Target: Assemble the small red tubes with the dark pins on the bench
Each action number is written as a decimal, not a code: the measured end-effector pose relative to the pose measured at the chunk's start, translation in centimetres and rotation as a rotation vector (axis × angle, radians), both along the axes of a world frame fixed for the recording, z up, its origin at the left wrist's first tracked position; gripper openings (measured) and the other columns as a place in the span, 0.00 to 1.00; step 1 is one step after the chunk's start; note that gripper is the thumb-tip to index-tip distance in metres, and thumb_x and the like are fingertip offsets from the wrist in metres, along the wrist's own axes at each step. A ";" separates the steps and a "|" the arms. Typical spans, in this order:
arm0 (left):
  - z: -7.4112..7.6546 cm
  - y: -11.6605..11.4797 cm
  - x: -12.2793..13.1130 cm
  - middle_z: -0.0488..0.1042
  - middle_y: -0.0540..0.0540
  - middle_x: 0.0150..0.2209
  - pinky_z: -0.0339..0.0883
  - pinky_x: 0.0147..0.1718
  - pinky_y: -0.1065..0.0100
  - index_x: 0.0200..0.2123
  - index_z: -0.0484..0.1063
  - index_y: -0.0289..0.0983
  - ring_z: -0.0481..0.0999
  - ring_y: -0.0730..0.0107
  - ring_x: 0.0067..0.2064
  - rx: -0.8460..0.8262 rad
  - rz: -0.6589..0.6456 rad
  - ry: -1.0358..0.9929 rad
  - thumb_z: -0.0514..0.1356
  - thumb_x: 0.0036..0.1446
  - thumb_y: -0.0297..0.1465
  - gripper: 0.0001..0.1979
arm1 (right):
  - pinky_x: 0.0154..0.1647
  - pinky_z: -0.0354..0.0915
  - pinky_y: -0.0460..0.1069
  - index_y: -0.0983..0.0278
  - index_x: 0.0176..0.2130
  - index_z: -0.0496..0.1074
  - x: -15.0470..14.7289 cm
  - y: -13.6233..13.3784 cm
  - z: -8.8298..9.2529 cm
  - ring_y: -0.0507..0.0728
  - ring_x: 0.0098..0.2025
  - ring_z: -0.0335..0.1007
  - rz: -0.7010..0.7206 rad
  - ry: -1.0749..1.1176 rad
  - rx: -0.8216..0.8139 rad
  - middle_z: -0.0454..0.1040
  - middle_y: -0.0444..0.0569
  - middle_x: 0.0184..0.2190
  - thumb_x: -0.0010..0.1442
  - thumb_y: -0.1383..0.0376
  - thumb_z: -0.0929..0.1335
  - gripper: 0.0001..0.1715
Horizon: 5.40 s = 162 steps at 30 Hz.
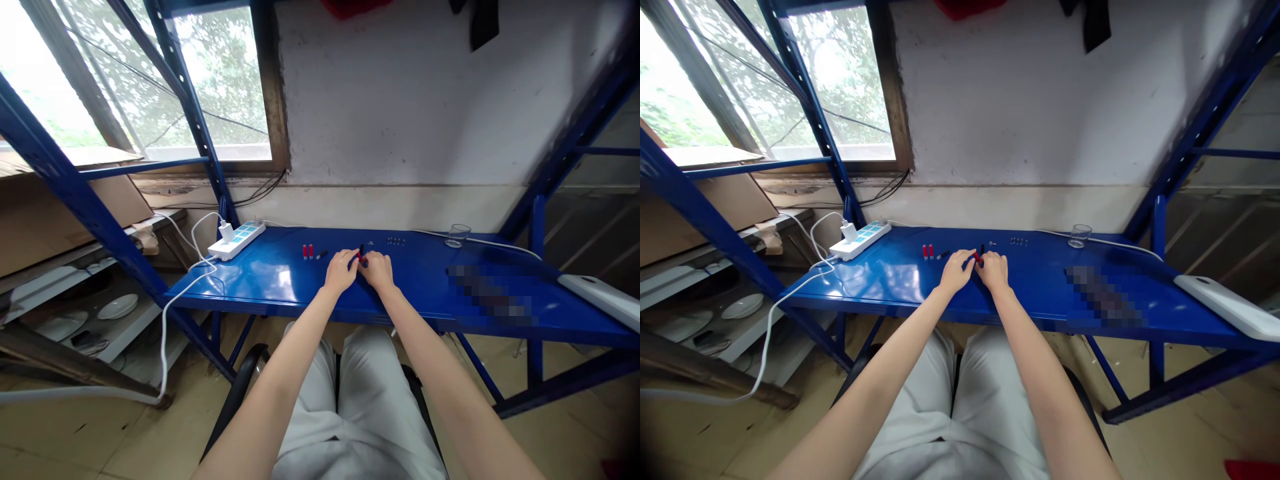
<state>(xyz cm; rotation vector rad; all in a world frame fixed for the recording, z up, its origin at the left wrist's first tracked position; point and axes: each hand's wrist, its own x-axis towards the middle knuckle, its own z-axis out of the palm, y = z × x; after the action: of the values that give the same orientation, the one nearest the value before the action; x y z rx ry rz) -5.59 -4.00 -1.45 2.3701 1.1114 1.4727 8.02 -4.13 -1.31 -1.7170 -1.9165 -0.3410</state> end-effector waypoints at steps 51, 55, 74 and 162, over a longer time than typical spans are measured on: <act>7.8 6.9 -2.9 0.74 0.36 0.39 0.68 0.38 0.59 0.32 0.73 0.34 0.74 0.55 0.41 -0.494 0.319 0.642 0.61 0.42 0.21 0.10 | 0.33 0.50 0.48 0.64 0.36 0.69 0.0 -0.2 0.0 0.55 0.33 0.65 0.157 0.157 -0.007 0.70 0.49 0.30 0.58 0.63 0.60 0.11; 8.0 6.8 -2.8 0.74 0.35 0.40 0.68 0.38 0.58 0.32 0.73 0.34 0.74 0.54 0.41 -0.496 0.313 0.652 0.62 0.42 0.21 0.10 | 0.33 0.49 0.48 0.64 0.35 0.69 -0.1 -0.3 0.2 0.55 0.33 0.65 0.152 0.157 -0.008 0.70 0.49 0.29 0.58 0.64 0.60 0.11; 7.0 5.1 -1.4 0.69 0.37 0.49 0.56 0.51 0.57 0.50 0.65 0.35 0.66 0.57 0.52 -0.048 0.143 0.561 0.50 0.57 0.28 0.17 | 0.34 0.52 0.51 0.65 0.30 0.70 0.4 -0.2 -0.2 0.59 0.34 0.64 -0.172 0.330 0.055 0.72 0.54 0.30 0.53 0.65 0.58 0.13; 0.3 0.3 -0.5 0.72 0.47 0.30 0.63 0.23 0.74 0.32 0.65 0.33 0.72 0.77 0.19 -0.526 -0.040 -0.755 0.60 0.50 0.31 0.09 | 0.22 0.55 0.45 0.65 0.28 0.68 0.7 1.1 -0.3 0.48 0.21 0.58 0.426 1.345 -0.074 0.69 0.44 0.20 0.42 0.52 0.71 0.20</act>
<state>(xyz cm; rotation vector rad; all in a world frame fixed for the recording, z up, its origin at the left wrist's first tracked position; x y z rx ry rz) -6.04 -3.74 -1.19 1.3034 1.0461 1.5900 8.73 -3.05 -1.59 -0.9839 -1.1441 0.8512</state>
